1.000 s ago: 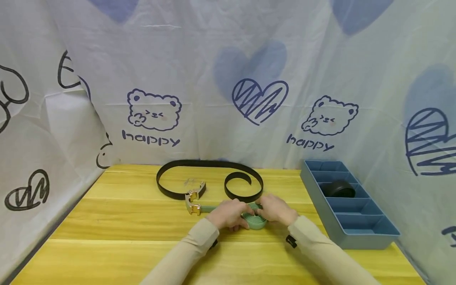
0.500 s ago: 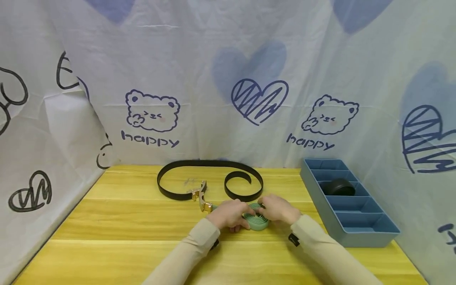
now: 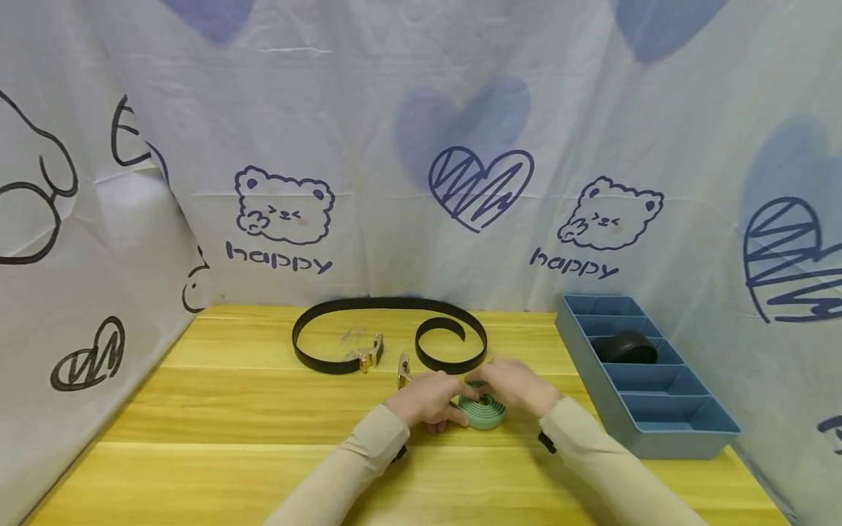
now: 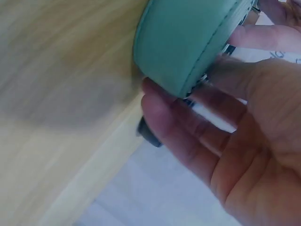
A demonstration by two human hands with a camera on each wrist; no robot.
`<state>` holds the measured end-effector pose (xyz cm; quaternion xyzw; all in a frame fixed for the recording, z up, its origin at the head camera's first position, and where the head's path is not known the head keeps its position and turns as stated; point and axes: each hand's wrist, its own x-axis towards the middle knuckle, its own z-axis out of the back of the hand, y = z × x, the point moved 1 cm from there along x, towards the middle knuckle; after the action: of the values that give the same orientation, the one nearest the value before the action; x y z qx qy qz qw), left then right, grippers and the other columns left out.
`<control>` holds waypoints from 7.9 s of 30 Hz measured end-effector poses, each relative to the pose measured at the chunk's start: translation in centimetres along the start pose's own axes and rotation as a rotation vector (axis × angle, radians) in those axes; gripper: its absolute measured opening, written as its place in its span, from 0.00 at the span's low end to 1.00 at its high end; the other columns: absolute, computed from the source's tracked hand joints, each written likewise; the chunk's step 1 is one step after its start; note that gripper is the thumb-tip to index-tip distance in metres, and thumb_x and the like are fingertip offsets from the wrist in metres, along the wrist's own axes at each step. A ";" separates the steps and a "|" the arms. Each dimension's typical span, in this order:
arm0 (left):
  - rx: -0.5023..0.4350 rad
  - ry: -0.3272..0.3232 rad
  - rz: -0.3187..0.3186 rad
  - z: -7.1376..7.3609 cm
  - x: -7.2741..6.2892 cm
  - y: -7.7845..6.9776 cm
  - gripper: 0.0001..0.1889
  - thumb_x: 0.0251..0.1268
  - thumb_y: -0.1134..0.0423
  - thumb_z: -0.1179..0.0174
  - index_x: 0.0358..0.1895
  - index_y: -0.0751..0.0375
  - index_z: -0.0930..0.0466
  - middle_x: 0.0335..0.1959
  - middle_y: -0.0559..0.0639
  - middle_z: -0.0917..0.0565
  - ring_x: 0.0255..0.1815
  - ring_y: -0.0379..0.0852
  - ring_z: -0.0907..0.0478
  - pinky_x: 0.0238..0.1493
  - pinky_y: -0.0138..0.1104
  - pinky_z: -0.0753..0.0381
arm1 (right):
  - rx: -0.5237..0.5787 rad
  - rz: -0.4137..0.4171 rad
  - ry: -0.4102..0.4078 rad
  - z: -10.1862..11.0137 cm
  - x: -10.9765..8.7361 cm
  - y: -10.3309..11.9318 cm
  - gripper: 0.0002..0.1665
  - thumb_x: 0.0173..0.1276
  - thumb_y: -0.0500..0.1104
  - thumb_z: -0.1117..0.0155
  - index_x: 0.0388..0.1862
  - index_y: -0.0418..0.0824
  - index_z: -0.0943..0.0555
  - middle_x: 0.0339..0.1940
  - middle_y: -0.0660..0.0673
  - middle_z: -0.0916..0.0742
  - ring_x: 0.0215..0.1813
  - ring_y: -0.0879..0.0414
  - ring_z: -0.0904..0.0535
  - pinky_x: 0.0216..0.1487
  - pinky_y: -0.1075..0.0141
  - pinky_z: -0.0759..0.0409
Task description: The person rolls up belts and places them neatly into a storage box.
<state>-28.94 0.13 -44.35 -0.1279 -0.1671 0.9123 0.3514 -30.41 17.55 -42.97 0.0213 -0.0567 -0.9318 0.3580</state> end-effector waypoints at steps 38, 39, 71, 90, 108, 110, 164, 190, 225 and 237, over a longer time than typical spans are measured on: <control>-0.146 0.142 -0.003 -0.1 -0.6 0.2 0.28 0.68 0.57 0.39 0.70 0.36 0.31 0.34 0.48 0.13 0.09 0.40 0.23 0.15 0.32 0.21 | 0.032 -0.064 0.026 -0.2 -0.7 -0.1 0.03 0.66 0.44 0.33 0.33 0.47 0.15 0.26 0.53 0.15 0.27 0.62 0.23 0.31 0.67 0.24; -0.144 0.136 -0.008 -0.1 -0.6 0.3 0.28 0.68 0.57 0.40 0.70 0.35 0.31 0.38 0.48 0.14 0.09 0.40 0.23 0.15 0.32 0.21 | 0.017 -0.060 0.016 -0.2 -0.7 -0.1 0.02 0.66 0.44 0.32 0.34 0.47 0.15 0.27 0.53 0.14 0.28 0.62 0.21 0.32 0.66 0.23; -0.182 0.148 -0.044 -0.2 -0.8 1.2 0.36 0.63 0.61 0.35 0.74 0.35 0.37 0.32 0.42 0.20 0.13 0.40 0.22 0.17 0.33 0.20 | -0.005 -0.040 -0.010 -0.4 -0.7 0.0 0.07 0.64 0.38 0.31 0.39 0.49 0.13 0.35 0.51 0.11 0.35 0.57 0.16 0.38 0.62 0.18; 0.168 -0.021 -0.255 -0.2 0.8 1.9 0.36 0.49 0.44 0.29 0.66 0.40 0.25 0.53 0.40 0.19 0.44 0.32 0.24 0.44 0.26 0.24 | 0.050 0.096 -0.029 -0.4 -0.6 -0.8 0.12 0.65 0.38 0.32 0.46 0.52 0.13 0.41 0.54 0.10 0.36 0.62 0.15 0.39 0.67 0.19; 0.181 -0.001 -0.246 0.0 1.2 1.4 0.32 0.50 0.47 0.30 0.63 0.40 0.22 0.60 0.35 0.20 0.53 0.31 0.21 0.53 0.28 0.22 | 0.060 0.163 -0.012 -0.3 -0.3 -1.0 0.16 0.65 0.32 0.34 0.39 0.55 0.14 0.38 0.59 0.12 0.36 0.68 0.19 0.39 0.71 0.20; 0.178 -0.002 -0.248 -0.1 1.2 1.3 0.31 0.50 0.48 0.29 0.63 0.41 0.22 0.58 0.35 0.18 0.50 0.30 0.20 0.51 0.26 0.22 | 0.078 0.169 -0.017 -0.3 -0.3 -1.1 0.17 0.64 0.31 0.35 0.39 0.54 0.13 0.38 0.58 0.11 0.36 0.67 0.18 0.40 0.70 0.20; 0.730 -0.734 -0.234 -1.7 2.5 -4.8 0.30 0.63 0.69 0.39 0.67 0.43 0.32 0.40 0.50 0.20 0.36 0.44 0.24 0.34 0.31 0.21 | 0.975 -0.554 -0.500 2.6 -5.4 -1.9 0.31 0.78 0.35 0.55 0.77 0.45 0.47 0.69 0.31 0.34 0.59 0.38 0.26 0.45 0.51 0.18; 0.432 -0.303 -0.234 -3.0 5.5 -10.1 0.37 0.70 0.48 0.42 0.77 0.39 0.49 0.74 0.47 0.37 0.70 0.44 0.33 0.59 0.35 0.23 | 0.505 -0.698 -0.674 5.6 -15.6 -7.5 0.33 0.79 0.38 0.64 0.80 0.52 0.50 0.64 0.22 0.32 0.19 0.50 0.32 0.16 0.59 0.34; 0.475 0.033 -0.301 -4.8 8.4 -17.5 0.36 0.76 0.43 0.55 0.79 0.33 0.64 0.79 0.28 0.62 0.79 0.31 0.58 0.69 0.23 0.40 | 0.104 -0.722 -0.598 1.3 -17.6 -12.2 0.31 0.65 0.28 0.53 0.69 0.38 0.38 0.57 0.16 0.37 0.35 0.22 0.27 0.27 0.39 0.29; 0.474 -0.022 -0.245 -5.4 9.2 -18.2 0.32 0.73 0.39 0.53 0.76 0.29 0.52 0.78 0.28 0.53 0.78 0.32 0.55 0.69 0.28 0.36 | 0.085 -0.762 -0.551 1.4 -17.5 -12.1 0.31 0.69 0.34 0.53 0.69 0.30 0.45 0.52 0.19 0.33 0.30 0.26 0.27 0.23 0.42 0.31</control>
<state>-22.75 20.26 -43.09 -0.0110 0.0330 0.8780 0.4774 -25.57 38.29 -43.03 -0.1927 -0.1760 -0.9646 -0.0392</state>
